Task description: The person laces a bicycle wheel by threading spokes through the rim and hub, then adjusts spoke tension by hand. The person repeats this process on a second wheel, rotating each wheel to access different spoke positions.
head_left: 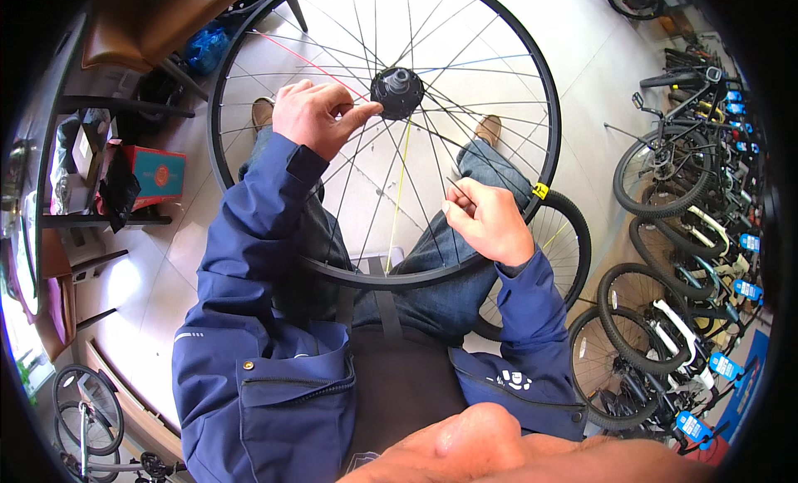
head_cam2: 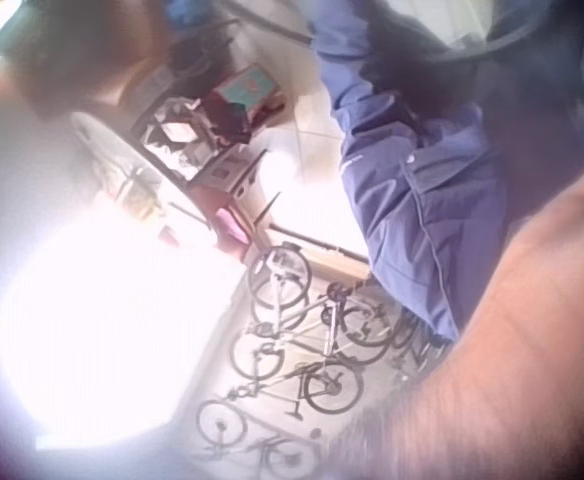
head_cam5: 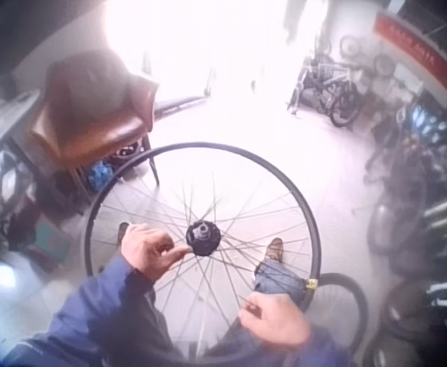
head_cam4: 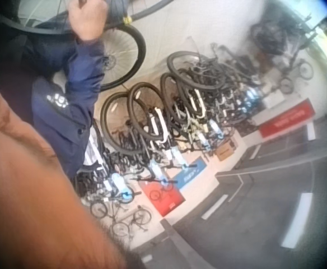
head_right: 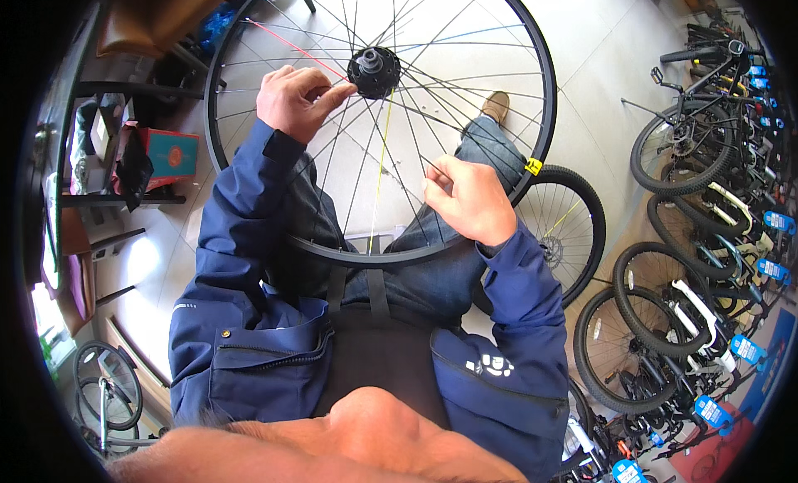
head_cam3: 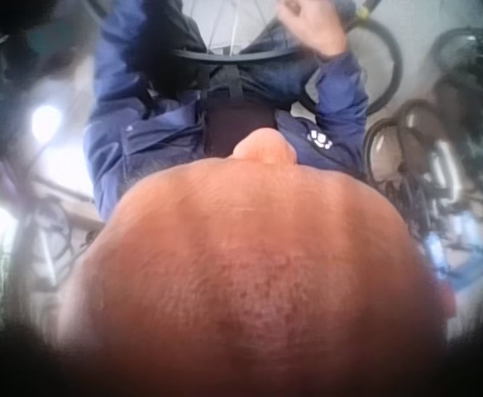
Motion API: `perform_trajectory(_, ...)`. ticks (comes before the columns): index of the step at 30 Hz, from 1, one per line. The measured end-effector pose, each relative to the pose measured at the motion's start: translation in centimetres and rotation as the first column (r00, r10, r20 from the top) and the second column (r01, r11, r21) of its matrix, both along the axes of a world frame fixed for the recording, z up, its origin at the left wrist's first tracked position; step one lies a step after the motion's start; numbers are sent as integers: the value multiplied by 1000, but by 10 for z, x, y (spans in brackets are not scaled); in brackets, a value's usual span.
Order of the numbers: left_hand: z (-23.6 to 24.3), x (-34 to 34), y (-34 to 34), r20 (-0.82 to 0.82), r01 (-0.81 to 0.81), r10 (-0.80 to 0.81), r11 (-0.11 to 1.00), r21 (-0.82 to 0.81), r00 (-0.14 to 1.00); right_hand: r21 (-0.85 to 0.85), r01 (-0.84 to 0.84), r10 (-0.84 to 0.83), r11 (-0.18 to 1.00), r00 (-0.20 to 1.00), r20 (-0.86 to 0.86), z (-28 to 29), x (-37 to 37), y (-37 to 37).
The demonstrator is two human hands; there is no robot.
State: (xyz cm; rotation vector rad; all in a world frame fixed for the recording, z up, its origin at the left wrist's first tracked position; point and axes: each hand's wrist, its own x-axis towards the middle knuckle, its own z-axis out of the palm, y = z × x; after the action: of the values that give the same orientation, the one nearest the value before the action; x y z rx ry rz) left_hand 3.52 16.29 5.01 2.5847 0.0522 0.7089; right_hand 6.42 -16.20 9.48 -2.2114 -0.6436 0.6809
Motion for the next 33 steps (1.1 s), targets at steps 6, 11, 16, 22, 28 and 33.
perform_trajectory(6,-3,1,0,-20,-6,6,1000,6,1000,70,-186,199,980,943,-267,10,8,-10)
perform_trajectory(11,-3,1,0,2,-4,4,1000,17,1000,163,-243,292,956,827,-480,6,18,-12)
perform_trajectory(16,-6,0,1,35,5,-5,1000,12,999,355,-63,252,933,816,-519,-4,12,-22)
perform_trajectory(22,-6,0,0,56,8,-9,1000,25,998,380,-1,178,925,886,-429,-15,3,-25)
perform_trajectory(28,-7,-1,1,58,15,-15,1000,6,998,225,28,12,974,985,-174,-26,-14,-12)
perform_trajectory(33,-7,-2,-1,35,10,-10,1000,-15,999,23,-40,37,999,993,113,-28,-16,1)
